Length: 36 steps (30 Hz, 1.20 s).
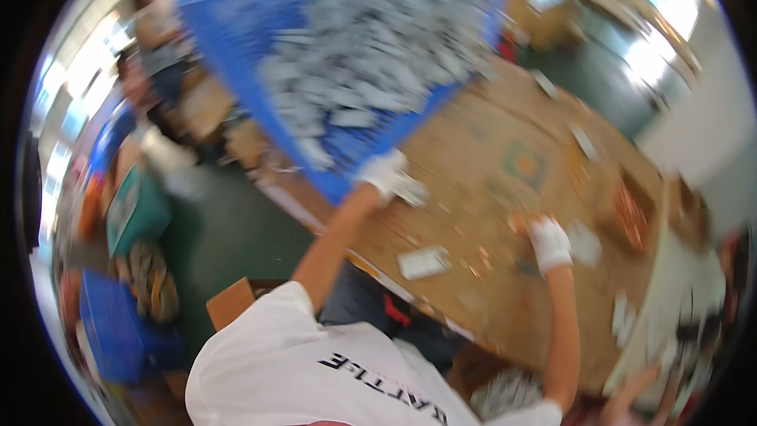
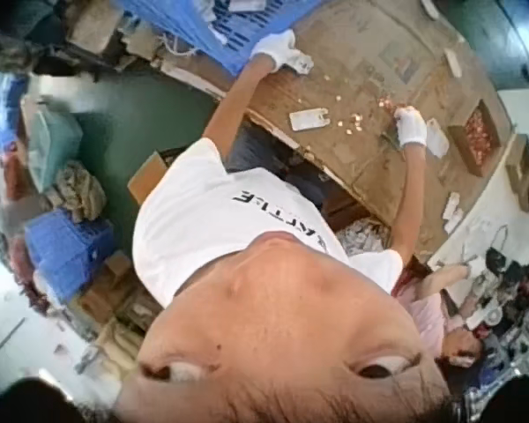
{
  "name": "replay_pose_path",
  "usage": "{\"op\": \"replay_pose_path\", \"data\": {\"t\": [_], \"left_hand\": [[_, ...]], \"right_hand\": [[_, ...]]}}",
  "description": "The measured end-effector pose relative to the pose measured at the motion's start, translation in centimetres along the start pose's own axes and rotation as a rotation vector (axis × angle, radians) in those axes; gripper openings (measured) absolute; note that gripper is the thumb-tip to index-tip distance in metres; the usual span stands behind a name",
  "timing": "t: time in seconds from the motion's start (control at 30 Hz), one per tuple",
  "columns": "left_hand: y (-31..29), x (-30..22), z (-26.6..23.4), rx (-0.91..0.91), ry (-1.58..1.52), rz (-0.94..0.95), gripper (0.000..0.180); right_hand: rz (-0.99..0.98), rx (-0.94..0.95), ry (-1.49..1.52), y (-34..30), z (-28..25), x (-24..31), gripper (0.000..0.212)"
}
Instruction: The person assembles small electronic components by hand, inserting metal contacts into plastic casings at a workbench.
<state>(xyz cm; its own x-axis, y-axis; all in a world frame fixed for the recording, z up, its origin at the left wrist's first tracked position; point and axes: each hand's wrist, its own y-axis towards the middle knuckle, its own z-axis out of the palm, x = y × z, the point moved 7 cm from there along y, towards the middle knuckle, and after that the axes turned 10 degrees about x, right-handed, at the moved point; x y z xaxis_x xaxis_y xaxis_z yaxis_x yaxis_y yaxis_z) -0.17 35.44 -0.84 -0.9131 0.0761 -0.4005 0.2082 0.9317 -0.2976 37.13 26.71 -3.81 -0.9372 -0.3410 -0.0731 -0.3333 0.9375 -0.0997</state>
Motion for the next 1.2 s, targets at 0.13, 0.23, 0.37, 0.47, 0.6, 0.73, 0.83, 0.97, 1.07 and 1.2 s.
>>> {"op": "replay_pose_path", "data": {"t": [0.13, 0.23, 0.37, 0.47, 0.6, 0.73, 0.83, 0.97, 1.07, 1.2], "left_hand": [[-4.7, 1.6, 2.9, -0.115, -0.481, -0.110, 0.032], [-6.4, 0.3, 7.3, 0.104, -1.410, 0.080, 0.044], [-9.1, -3.2, 6.0, -0.173, -1.109, 0.401, 0.049], [-13.2, -5.3, 3.5, -0.225, -1.180, 0.463, 0.047], [-15.8, -8.0, 3.6, -0.189, -0.893, 0.347, 0.039], [-18.6, -9.5, 4.7, -0.223, -0.763, 0.357, 0.037], [-20.1, -10.0, 5.6, -0.317, -0.746, 0.387, 0.034], [-21.0, -9.1, 6.6, -0.303, -0.778, 0.322, 0.031], [-21.3, -8.7, 7.5, -0.272, -0.739, 0.297, 0.032], [-22.1, -8.9, 8.2, -0.145, -0.584, 0.305, 0.030]], "right_hand": [[0.057, 0.054, 0.072, -3.0, -0.2, -0.4, 0.007], [0.119, -0.117, -0.009, -3.5, -0.5, -0.9, 0.013], [0.045, -0.424, 0.472, -3.7, -8.8, 5.9, 0.029], [-0.188, -0.484, 0.669, -3.1, -14.6, 17.5, 0.024], [-0.089, -0.530, 0.770, -4.9, -13.5, 21.3, 0.021], [0.022, -0.645, 0.747, -7.8, -12.7, 21.4, 0.024], [0.068, -0.676, 0.642, -8.4, -12.4, 22.2, 0.024], [0.117, -0.558, 0.776, -8.8, -11.5, 22.0, 0.018], [0.186, -0.476, 0.824, -9.3, -10.7, 22.2, 0.016], [0.322, -0.216, 1.452, -9.7, -6.2, 21.3, 0.019]]}}
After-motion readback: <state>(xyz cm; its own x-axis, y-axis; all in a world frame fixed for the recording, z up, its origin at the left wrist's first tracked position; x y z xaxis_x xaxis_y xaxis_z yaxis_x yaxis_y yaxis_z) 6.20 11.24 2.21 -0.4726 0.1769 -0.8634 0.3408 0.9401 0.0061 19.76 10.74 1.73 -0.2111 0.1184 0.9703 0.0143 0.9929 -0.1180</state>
